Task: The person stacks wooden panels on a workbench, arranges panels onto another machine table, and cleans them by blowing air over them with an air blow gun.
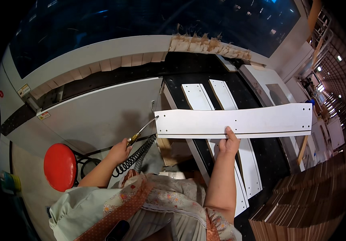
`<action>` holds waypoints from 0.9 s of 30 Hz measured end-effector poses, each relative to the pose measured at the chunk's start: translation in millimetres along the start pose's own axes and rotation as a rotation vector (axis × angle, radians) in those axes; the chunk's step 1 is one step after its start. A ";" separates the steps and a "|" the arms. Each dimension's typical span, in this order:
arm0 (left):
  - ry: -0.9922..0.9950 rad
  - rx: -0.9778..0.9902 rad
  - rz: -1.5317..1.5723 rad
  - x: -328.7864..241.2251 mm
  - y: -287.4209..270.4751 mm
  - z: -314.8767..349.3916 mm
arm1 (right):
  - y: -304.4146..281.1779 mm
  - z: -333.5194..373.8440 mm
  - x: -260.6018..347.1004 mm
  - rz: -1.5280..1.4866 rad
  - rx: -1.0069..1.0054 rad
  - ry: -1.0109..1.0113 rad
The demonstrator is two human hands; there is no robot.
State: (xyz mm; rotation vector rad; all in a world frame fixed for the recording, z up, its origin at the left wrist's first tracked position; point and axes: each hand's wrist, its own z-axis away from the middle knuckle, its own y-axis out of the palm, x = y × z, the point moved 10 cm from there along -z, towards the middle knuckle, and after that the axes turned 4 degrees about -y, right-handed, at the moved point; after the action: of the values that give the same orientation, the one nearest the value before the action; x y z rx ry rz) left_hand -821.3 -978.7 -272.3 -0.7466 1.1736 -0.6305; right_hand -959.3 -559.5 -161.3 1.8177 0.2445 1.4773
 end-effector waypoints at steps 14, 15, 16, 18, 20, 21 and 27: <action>0.076 0.128 -0.058 -15.0 28.6 24.8 | 22.4 -1.8 7.8 -0.004 0.093 -0.071; 0.076 0.132 -0.071 -15.7 29.8 26.9 | 25.6 -2.1 9.3 -0.004 0.117 -0.086; 0.074 0.135 -0.083 -14.9 30.7 28.7 | 26.6 -2.6 8.4 -0.004 0.116 -0.085; 0.084 0.132 -0.078 -13.0 35.3 28.0 | 27.6 -3.0 6.1 0.014 0.113 -0.078; 0.095 0.127 -0.068 -13.0 38.0 28.3 | 28.0 -3.6 6.0 0.020 0.116 -0.086; 0.097 0.120 -0.058 -12.4 37.7 29.0 | 28.3 -3.9 6.4 0.024 0.118 -0.094; 0.057 0.113 -0.025 3.5 38.9 29.2 | 27.7 -5.4 6.9 0.051 0.096 -0.096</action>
State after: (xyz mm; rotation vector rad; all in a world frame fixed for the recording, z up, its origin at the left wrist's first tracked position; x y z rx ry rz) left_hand -790.2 -952.3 -299.1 -0.6515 1.1724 -0.7374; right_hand -970.6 -572.2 -137.7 1.9786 0.2265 1.4303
